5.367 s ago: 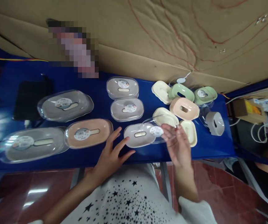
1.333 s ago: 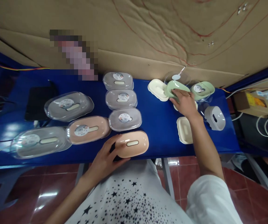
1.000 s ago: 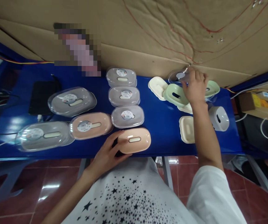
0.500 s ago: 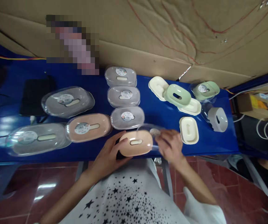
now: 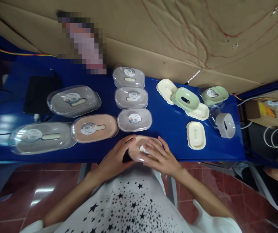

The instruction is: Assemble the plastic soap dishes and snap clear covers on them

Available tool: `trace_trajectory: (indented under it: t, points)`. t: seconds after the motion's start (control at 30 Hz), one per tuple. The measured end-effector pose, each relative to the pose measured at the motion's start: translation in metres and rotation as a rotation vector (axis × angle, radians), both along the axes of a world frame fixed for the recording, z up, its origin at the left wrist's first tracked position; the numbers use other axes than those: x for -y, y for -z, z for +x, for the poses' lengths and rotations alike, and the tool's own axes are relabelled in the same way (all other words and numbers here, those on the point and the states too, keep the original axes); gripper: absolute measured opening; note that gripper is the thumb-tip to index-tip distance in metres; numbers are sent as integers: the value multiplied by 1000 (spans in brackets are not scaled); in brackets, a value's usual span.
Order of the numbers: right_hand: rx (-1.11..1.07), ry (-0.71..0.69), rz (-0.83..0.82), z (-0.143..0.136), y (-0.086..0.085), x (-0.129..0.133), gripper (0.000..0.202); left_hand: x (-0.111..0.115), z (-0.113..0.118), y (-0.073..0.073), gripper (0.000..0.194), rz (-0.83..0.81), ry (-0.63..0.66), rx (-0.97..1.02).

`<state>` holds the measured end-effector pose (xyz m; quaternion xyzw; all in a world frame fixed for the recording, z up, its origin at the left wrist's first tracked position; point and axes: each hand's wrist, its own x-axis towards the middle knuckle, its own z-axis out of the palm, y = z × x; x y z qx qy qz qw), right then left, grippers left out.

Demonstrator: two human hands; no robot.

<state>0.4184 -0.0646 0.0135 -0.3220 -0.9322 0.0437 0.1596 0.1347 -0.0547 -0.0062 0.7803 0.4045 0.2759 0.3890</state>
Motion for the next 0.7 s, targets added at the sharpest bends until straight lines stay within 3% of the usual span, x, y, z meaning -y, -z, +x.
trace_trajectory:
  t: [0.17,0.5,0.7]
  points:
    - [64,-39,40,3,6,-1,61,1,-1,1,88,20,-5,-45]
    - [108,-81,63,-2,-3,-6,56,0,-6,-8,94,33,-3,-90]
    - [82,-119,58,-3,-7,-17,48,0,-3,-6,87,44,-9,-56]
